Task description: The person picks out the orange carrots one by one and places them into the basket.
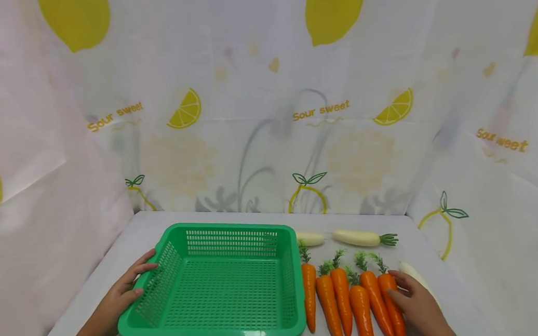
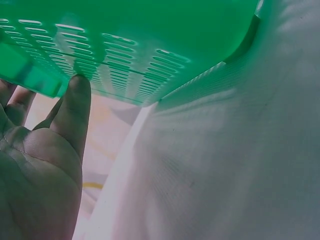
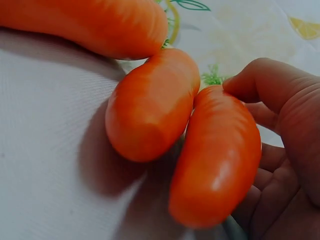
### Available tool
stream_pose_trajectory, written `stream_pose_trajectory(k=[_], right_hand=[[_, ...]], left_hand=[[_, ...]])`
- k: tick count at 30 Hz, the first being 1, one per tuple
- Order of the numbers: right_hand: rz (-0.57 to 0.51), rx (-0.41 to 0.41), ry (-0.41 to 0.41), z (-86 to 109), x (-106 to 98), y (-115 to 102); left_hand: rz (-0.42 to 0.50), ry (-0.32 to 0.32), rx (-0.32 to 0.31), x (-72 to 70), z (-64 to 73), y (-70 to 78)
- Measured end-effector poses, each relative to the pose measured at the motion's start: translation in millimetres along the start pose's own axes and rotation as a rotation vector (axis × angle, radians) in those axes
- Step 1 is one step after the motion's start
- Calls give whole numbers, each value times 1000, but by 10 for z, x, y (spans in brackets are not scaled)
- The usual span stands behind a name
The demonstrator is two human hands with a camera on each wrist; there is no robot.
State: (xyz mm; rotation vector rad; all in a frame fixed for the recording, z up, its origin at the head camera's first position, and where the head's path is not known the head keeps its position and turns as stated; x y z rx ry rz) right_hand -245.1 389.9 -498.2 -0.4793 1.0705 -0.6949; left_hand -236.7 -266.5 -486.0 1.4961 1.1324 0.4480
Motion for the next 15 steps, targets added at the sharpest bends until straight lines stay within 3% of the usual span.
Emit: stream_pose_trajectory(k=[6,15], right_hand=[[-39,35,6,18,-11,-15],[-222,14,40,-1,16,-62]], left_hand=[[13,20,-24,7,-1,-4],[11,21,-24,4,5,-12]])
Point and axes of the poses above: each hand's wrist, its own z-axis away from the middle knuckle, its own x-axis out of the palm, y = z × x, the point moved 4 cm from there along -z, towards the middle knuckle, and after that the axes turned 15 degrees about -y, right-handed, at the moved point
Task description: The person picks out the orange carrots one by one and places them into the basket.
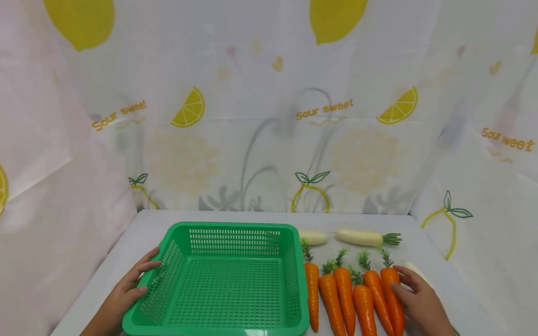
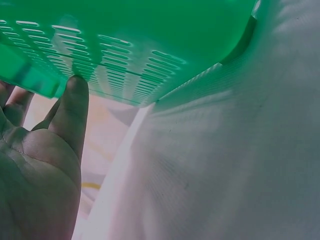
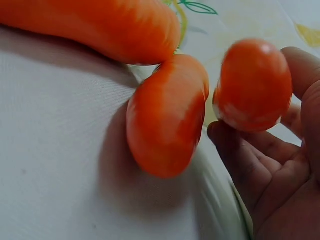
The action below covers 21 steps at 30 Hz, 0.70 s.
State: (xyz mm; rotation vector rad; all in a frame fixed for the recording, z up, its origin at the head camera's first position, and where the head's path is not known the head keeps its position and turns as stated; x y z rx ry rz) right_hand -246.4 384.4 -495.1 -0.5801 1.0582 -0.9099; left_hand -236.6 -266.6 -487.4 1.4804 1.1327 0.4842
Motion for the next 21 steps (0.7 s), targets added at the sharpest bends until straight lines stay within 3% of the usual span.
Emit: stream_pose_trajectory(k=[10,21], right_hand=[[-191,-41,8,20,3,-124],[-203,-133,-37,44,189,-363]], left_hand=[[13,8,2,10,-2,0],[-12,32,11,-1,0,-9]])
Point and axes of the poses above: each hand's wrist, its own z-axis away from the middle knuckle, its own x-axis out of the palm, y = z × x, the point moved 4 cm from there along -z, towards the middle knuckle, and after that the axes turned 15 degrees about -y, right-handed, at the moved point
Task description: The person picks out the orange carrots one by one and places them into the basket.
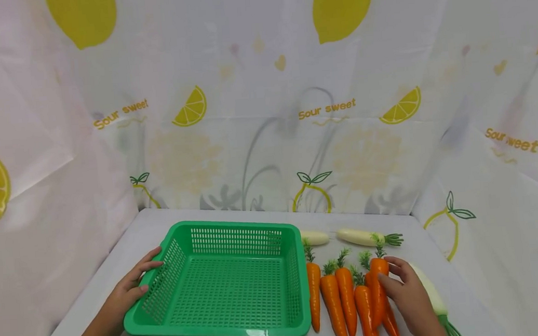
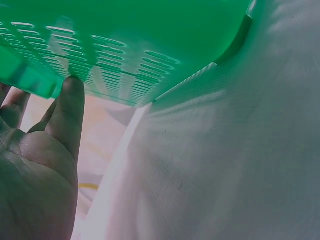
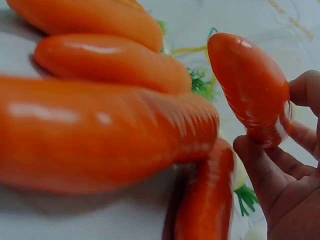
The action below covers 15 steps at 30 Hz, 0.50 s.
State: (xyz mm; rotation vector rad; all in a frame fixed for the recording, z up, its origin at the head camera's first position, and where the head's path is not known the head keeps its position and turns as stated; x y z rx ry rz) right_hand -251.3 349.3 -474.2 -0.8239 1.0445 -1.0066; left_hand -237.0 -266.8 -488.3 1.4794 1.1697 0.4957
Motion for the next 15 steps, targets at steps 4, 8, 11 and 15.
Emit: stream_pose_trajectory(k=[4,8,11,15], right_hand=[[18,-10,-8,-1,100,-79],[19,-22,-12,10,186,-164],[12,-38,-19,31,242,-229],[34,-56,-16,38,326,-327]], left_hand=[[-4,8,-4,11,11,16],[-3,6,1,17,22,26],[0,5,0,15,19,24],[-4,8,-3,6,7,22]])
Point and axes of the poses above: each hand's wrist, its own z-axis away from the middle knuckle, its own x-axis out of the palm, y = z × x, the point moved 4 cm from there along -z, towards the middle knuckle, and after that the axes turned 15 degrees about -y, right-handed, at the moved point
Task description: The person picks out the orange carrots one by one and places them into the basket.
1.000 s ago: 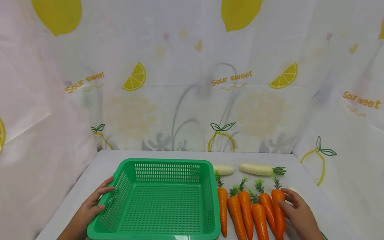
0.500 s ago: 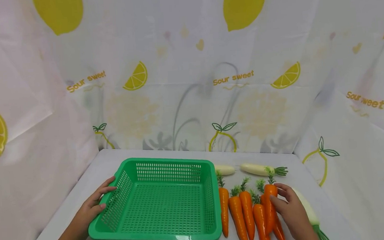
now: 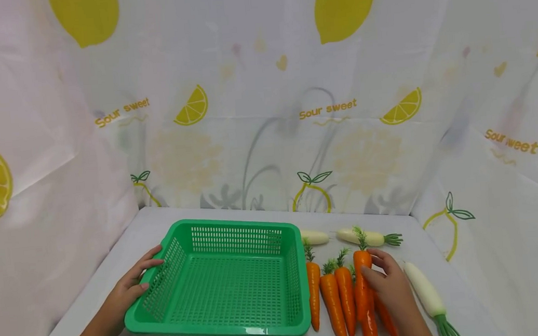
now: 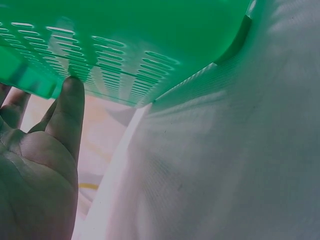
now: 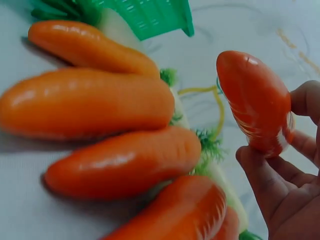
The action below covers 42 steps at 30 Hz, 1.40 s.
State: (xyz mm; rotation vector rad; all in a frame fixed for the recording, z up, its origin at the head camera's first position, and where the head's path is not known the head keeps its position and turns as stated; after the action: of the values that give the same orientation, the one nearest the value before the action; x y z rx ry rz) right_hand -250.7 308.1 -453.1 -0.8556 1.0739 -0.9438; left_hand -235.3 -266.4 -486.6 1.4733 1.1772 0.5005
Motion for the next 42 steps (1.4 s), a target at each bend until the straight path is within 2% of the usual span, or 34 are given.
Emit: stream_pose_trajectory(k=[8,18,26,34,42], right_hand=[[34,-25,2,-32,169,-154],[-14,-51,-40,-100,372,-251],[41,-98,-62,-119,480,-400],[84,-116,-67,-123,593,-573],[22,-171,-122,-135,770,-769]], left_hand=[[-8,5,-16,-7,-2,0],[-1,-4,-2,-24,-2,-18],[-13,3,-5,-16,-10,-23],[0,-1,19,7,-9,-16],[-6,-20,37,1,-5,-28]])
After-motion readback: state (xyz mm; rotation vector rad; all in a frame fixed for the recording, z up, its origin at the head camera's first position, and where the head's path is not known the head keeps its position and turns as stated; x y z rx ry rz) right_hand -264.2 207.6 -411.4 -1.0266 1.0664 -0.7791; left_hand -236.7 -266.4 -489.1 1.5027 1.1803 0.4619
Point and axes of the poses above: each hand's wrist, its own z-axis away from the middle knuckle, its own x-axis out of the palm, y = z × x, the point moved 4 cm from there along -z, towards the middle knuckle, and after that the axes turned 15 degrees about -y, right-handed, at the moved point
